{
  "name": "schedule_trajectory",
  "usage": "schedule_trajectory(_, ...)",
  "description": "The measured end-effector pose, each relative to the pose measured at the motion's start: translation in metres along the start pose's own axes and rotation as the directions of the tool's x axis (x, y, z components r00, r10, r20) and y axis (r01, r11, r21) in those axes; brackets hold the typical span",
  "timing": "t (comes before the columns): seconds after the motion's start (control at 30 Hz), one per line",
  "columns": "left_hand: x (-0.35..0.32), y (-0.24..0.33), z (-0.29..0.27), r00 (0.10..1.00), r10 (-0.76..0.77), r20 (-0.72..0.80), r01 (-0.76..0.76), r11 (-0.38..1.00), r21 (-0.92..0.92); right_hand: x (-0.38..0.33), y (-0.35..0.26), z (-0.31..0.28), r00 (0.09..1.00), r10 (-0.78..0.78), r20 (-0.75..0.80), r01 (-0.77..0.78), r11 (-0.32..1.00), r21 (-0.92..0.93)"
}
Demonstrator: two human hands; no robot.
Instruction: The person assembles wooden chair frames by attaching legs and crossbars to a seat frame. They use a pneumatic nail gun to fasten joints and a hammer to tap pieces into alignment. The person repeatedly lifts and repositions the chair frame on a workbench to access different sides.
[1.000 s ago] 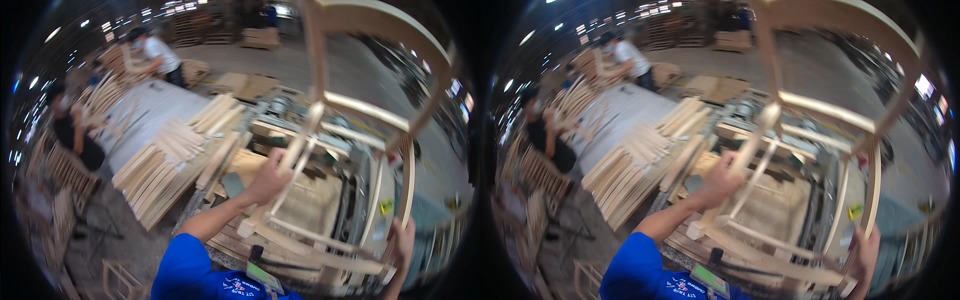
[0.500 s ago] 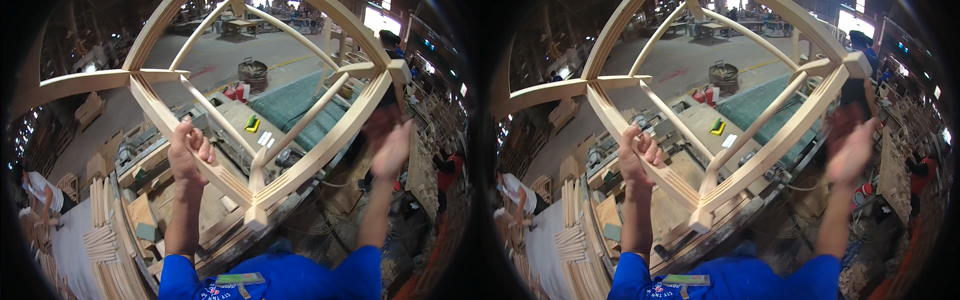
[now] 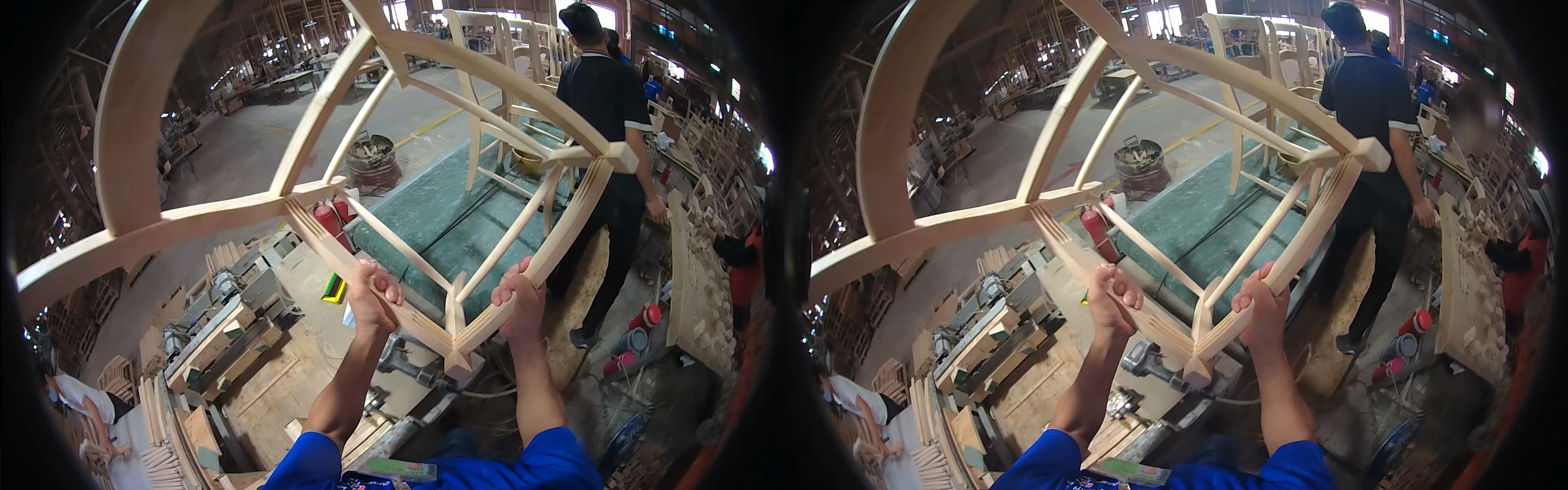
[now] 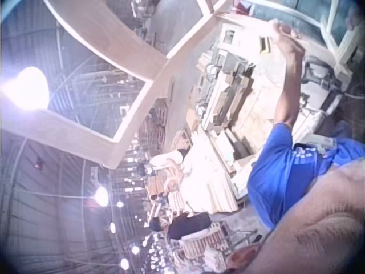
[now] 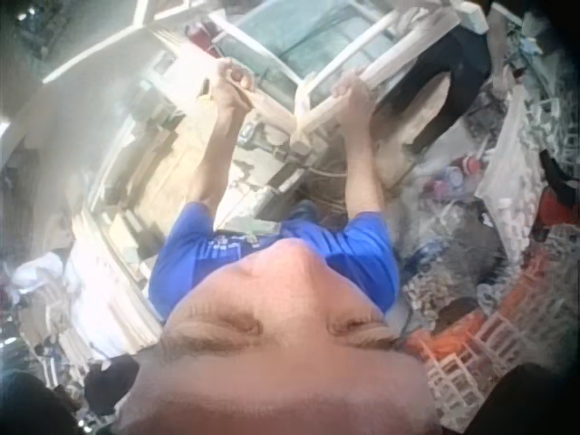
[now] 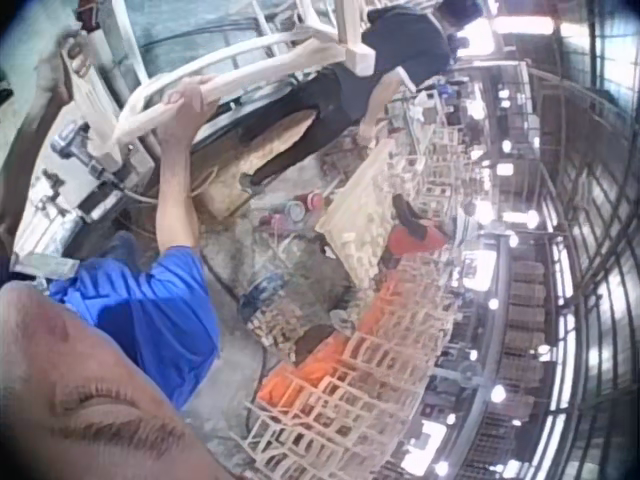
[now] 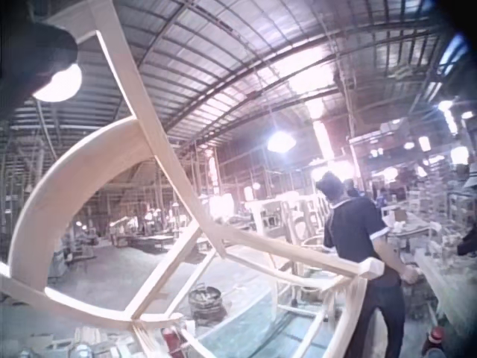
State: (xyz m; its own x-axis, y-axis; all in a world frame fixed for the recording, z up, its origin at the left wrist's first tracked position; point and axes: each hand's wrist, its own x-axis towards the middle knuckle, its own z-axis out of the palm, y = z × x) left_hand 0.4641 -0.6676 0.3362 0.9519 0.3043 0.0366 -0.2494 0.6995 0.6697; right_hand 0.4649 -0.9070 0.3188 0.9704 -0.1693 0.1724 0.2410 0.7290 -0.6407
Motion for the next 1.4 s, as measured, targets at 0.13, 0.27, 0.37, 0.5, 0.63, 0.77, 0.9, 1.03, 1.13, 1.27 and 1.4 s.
schedule_trajectory(0.13, 0.063, -0.058, 0.012, 0.998, -0.051, -0.032, 0.053, 0.998, 0.033, 0.069, 0.01, -0.038, 0.994, 0.065, -0.088, -0.065, 0.998, 0.005)
schedule_trajectory(0.27, 0.112, -0.095, 0.023, 0.992, -0.055, -0.113, 0.067, 0.993, 0.101, 0.125, 0.021, -0.062, 0.979, 0.11, -0.17, -0.116, 0.993, -0.024)
schedule_trajectory(0.37, 0.15, -0.11, 0.033, 0.982, -0.078, -0.171, 0.103, 0.984, 0.146, 0.16, 0.029, -0.062, 0.944, 0.166, -0.284, -0.193, 0.979, -0.07)
schedule_trajectory(0.5, 0.198, -0.132, 0.037, 0.972, -0.073, -0.225, 0.117, 0.975, 0.188, 0.211, 0.051, -0.085, 0.95, 0.199, -0.241, -0.214, 0.976, -0.039)
schedule_trajectory(0.63, 0.245, -0.149, 0.042, 0.964, -0.09, -0.25, 0.148, 0.963, 0.224, 0.26, 0.073, -0.093, 0.927, 0.213, -0.309, -0.243, 0.968, -0.062)
schedule_trajectory(0.77, 0.293, -0.156, 0.035, 0.978, -0.189, -0.085, 0.201, 0.966, 0.165, 0.316, 0.09, -0.096, 0.901, 0.242, -0.36, -0.293, 0.951, -0.096)
schedule_trajectory(0.9, 0.307, -0.176, 0.038, 0.984, -0.167, -0.058, 0.177, 0.94, 0.292, 0.357, 0.091, -0.107, 0.884, 0.309, -0.35, -0.367, 0.924, -0.11)
schedule_trajectory(1.03, 0.302, -0.159, 0.005, 0.968, -0.225, -0.11, 0.25, 0.891, 0.38, 0.361, 0.14, -0.097, 0.873, 0.297, -0.387, -0.38, 0.912, -0.156)
schedule_trajectory(1.13, 0.266, -0.137, -0.029, 0.953, -0.295, -0.065, 0.276, 0.765, 0.582, 0.379, 0.162, -0.111, 0.894, 0.241, -0.377, -0.326, 0.928, -0.18)
schedule_trajectory(1.27, 0.132, -0.092, -0.085, 0.96, -0.188, 0.209, 0.054, 0.852, 0.521, 0.42, 0.081, -0.09, 0.931, 0.314, -0.187, -0.363, 0.857, -0.366)
schedule_trajectory(1.4, -0.097, -0.021, -0.17, 0.965, -0.088, -0.247, 0.207, 0.832, 0.514, 0.259, 0.142, -0.058, 0.92, 0.355, 0.166, -0.231, 0.833, -0.502)
